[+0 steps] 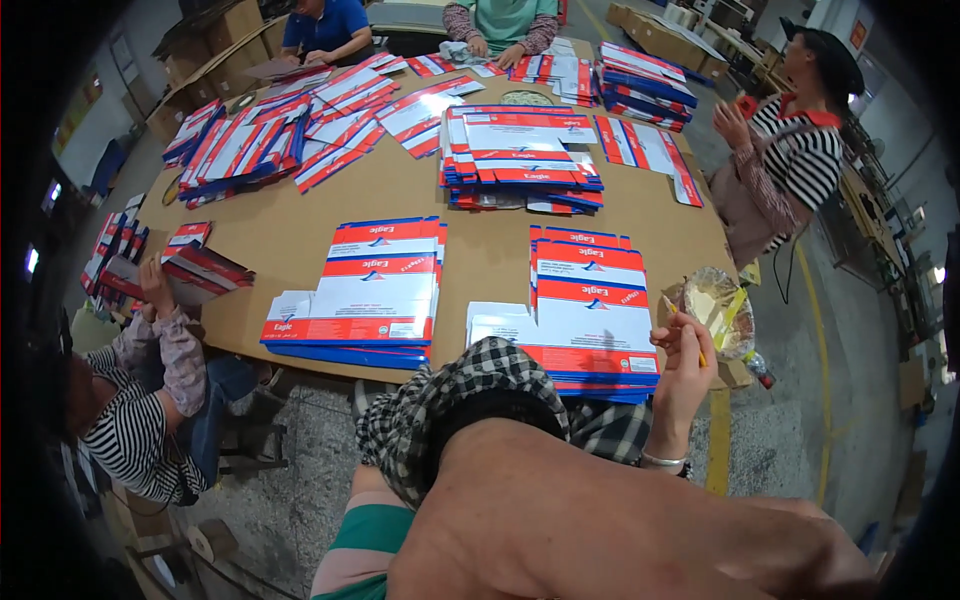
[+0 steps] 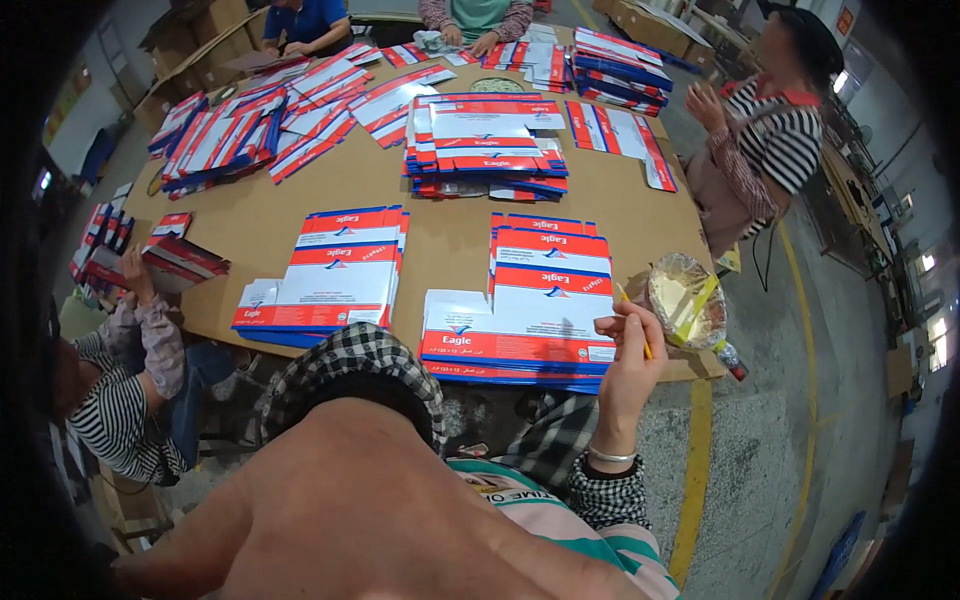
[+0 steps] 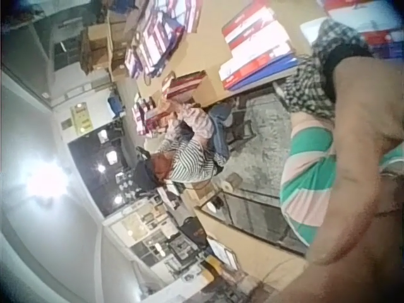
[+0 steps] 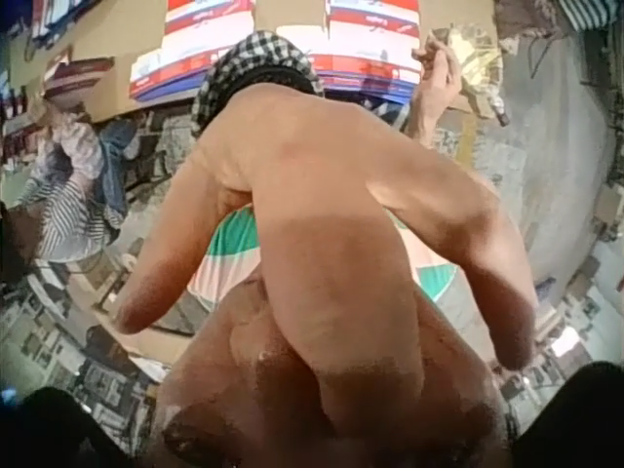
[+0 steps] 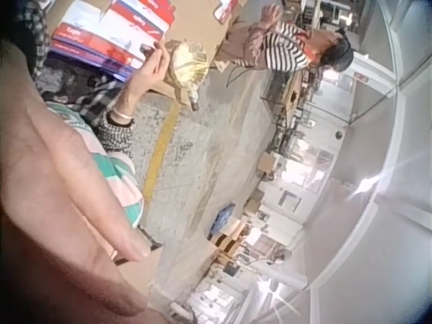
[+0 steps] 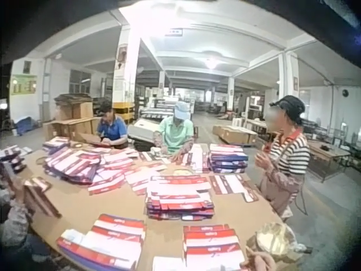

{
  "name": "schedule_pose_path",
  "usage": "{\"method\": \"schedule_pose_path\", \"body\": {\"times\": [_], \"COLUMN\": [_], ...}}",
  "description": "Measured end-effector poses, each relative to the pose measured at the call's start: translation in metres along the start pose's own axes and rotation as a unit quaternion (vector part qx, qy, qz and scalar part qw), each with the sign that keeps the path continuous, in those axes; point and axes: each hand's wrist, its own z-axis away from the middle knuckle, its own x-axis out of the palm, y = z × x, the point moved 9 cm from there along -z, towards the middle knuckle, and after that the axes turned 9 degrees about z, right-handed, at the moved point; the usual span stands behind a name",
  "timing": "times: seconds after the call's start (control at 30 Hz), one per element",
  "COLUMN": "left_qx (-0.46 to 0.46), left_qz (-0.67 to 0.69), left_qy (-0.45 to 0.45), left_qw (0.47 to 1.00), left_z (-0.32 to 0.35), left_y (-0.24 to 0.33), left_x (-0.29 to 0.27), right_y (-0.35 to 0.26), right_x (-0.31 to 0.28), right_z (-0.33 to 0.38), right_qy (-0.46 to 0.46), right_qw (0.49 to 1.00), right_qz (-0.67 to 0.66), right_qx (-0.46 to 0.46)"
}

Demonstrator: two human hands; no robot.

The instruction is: Applying glue using a brush to specific sections of paper packaging for assembly.

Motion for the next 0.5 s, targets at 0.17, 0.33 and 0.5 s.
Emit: {"method": "schedule_pose_path", "body": {"times": [0.17, 0.33, 0.5], "left_qx": [-0.01, -0.03, -0.056], "left_qz": [-0.038, -0.083, -0.139], "left_qy": [-0.052, -0.094, -0.122], "left_qw": [0.998, 0.992, 0.981], "left_z": [-0.008, -0.013, -0.012], "left_y": [-0.008, -0.01, -0.01], "left_x": [0.011, 0.026, 0.037], "right_y": [-0.007, -0.001, -0.001], "right_x": [0.008, 0.0, 0.0], "right_z": [0.003, 0.001, 0.001], "right_qy": [-0.011, -0.006, -0.009], "right_qw": [1.0, 1.0, 1.0], "right_qz": [0.009, 0.003, 0.001], "right_qx": [0.0, 0.001, 0.003]}}
